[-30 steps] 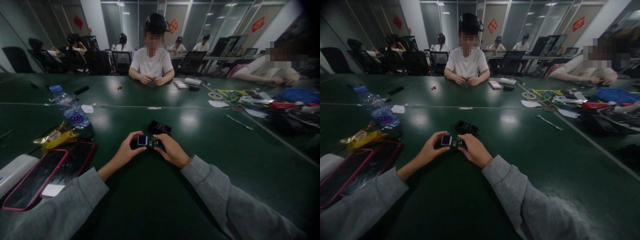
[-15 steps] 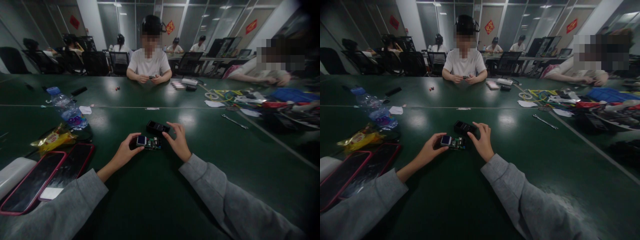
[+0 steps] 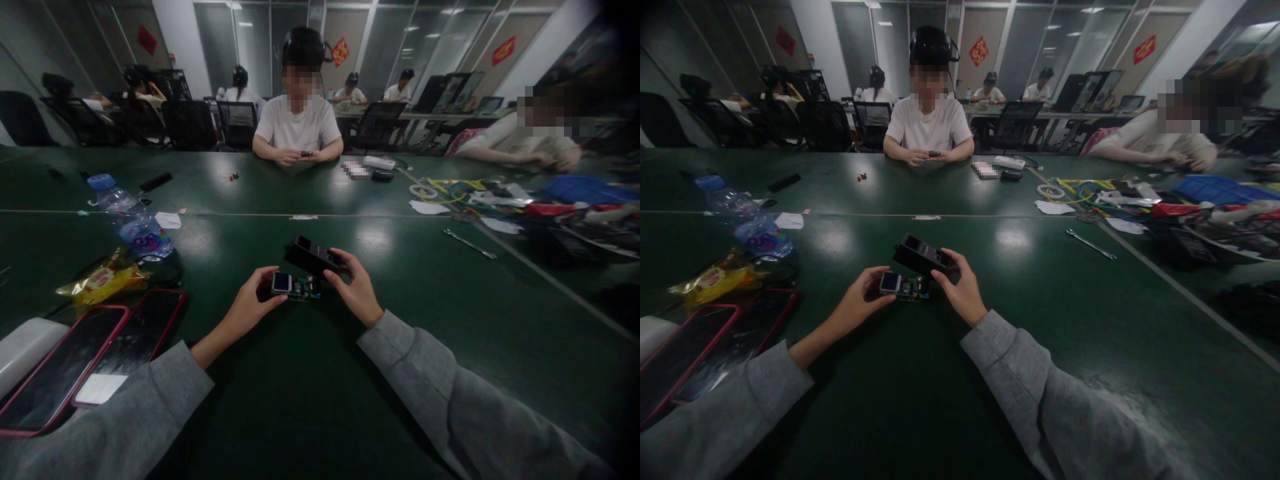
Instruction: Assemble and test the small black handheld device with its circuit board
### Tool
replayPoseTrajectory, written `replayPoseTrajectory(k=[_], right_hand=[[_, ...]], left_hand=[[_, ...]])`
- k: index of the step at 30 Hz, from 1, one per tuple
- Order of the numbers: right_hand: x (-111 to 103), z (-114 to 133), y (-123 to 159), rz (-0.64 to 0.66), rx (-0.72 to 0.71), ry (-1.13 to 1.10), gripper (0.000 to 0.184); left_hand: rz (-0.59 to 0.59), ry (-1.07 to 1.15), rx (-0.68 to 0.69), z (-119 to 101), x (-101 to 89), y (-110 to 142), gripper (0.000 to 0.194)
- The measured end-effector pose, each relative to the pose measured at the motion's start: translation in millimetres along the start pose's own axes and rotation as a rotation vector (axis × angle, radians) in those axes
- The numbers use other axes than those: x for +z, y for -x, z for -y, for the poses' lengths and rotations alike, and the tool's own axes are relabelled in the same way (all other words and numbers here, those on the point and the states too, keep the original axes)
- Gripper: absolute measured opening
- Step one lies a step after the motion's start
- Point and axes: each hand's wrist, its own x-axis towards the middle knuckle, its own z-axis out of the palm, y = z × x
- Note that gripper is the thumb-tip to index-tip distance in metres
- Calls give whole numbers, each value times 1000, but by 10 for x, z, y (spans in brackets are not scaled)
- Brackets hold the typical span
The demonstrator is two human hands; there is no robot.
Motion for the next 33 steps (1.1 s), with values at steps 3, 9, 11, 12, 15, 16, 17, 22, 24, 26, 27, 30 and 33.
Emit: replayPoseTrajectory(k=[3, 9, 11, 12, 15, 16, 17, 22, 24, 26, 27, 30, 33], right_hand=[[40, 88, 70, 72, -32, -3, 46], [56, 163, 119, 151, -92, 64, 46], [46, 164, 107, 183, -88, 68, 46], [41, 161, 101, 195, -82, 63, 46], [33, 149, 91, 203, -74, 46, 46], [33, 146, 92, 202, -81, 47, 46], [34, 144, 95, 204, -90, 53, 47], [43, 138, 111, 268, -154, 91, 49], [45, 126, 108, 290, -143, 91, 49], [48, 110, 104, 326, -115, 87, 48], [50, 103, 102, 350, -105, 82, 48], [57, 92, 105, 409, -94, 70, 48], [61, 94, 114, 419, -102, 77, 49]], left_hand=[[-24, -15, 10, 58, 5, -13, 60], [-86, -35, -7, 110, -2, -35, 70], [-79, -42, 3, 89, -7, -32, 72], [-73, -46, 11, 77, -9, -29, 73], [-47, -45, 26, 56, -10, -23, 74], [-42, -37, 27, 56, -8, -23, 74], [-42, -27, 27, 61, -6, -24, 73], [-58, 2, 31, 98, 10, -21, 76], [-60, -20, 63, 98, 10, -11, 80], [-44, -69, 102, 85, 4, 4, 84], [-35, -92, 114, 77, -1, 11, 87], [-23, -113, 111, 51, -13, 28, 86], [-15, -111, 90, 38, -16, 39, 81]])
